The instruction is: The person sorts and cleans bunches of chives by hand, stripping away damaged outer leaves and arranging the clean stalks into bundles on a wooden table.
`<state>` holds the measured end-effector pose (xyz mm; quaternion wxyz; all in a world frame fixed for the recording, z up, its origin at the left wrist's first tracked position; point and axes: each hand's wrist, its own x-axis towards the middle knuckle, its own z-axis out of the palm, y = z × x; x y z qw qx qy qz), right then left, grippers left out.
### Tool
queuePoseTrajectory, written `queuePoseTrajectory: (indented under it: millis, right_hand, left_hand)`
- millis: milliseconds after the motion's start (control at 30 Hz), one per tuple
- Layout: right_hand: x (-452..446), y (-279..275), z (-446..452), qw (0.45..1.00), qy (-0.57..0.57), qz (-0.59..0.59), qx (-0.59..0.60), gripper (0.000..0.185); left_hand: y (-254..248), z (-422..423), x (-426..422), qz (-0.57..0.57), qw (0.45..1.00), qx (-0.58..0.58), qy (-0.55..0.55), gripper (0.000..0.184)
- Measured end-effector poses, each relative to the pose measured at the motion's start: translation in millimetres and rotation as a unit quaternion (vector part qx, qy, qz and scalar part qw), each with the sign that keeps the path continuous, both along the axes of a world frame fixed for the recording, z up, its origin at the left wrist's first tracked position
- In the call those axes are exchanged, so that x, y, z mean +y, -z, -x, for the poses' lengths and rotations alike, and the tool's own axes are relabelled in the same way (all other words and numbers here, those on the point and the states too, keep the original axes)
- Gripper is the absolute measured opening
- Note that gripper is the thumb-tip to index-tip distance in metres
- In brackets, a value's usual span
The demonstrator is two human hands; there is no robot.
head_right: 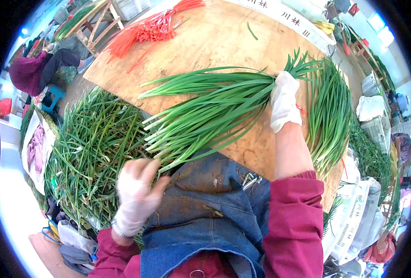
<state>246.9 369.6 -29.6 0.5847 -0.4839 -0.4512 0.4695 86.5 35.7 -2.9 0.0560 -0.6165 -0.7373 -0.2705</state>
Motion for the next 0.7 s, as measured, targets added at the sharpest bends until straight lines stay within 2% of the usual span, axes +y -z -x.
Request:
queuePoseTrajectory:
  millis: [67, 100, 167, 200, 267, 367, 467, 533, 600, 667, 700]
  right_hand:
    - [-5, -8, 5, 1.0, 0.008, 0.02, 0.007, 0.017]
    - [-2, -5, 2, 1.0, -0.001, 0.021, -0.019, 0.015]
    - [5, 7, -5, 0.997, -0.018, 0.025, -0.072, 0.033]
    - [2, 5, -6, 0.997, -0.014, 0.032, -0.068, 0.032]
    - [-3, -1, -2, 0.997, -0.011, 0.045, -0.06, 0.031]
    - [6, 3, -7, 0.991, -0.002, 0.007, -0.135, 0.028]
    - [12, 7, -1, 0.998, 0.007, 0.061, -0.016, 0.022]
    - [17, 5, 5, 0.995, 0.047, 0.084, -0.01, 0.02]
    - [19, 5, 3, 0.994, 0.059, 0.092, 0.012, 0.013]
    - [19, 4, 2, 0.995, 0.037, 0.08, 0.054, 0.008]
    - [26, 9, 1, 0.993, 0.042, 0.102, 0.05, 0.008]
  left_hand:
    - [17, -11, 27, -0.016, 0.998, 0.057, -0.002, 0.041]
    - [27, -10, 35, -0.036, 0.996, 0.079, 0.003, 0.039]
    - [42, -6, 38, -0.024, 0.994, 0.102, 0.011, 0.038]
    - [45, -5, 38, -0.017, 0.993, 0.113, 0.013, 0.037]
    - [46, -5, 39, -0.028, 0.995, 0.096, 0.01, 0.034]
    - [47, -6, 38, -0.043, 0.997, 0.064, -0.012, 0.03]
    - [46, -2, 30, -0.042, 0.997, 0.044, -0.05, 0.024]
    - [40, 15, 7, -0.067, 0.99, 0.102, -0.075, 0.018]
    - [23, 41, -35, -0.077, 0.99, 0.044, -0.11, 0.017]
    - [23, 72, -83, -0.044, 0.953, 0.125, -0.272, 0.016]
    - [21, 83, -102, 0.025, 0.934, 0.18, -0.308, 0.017]
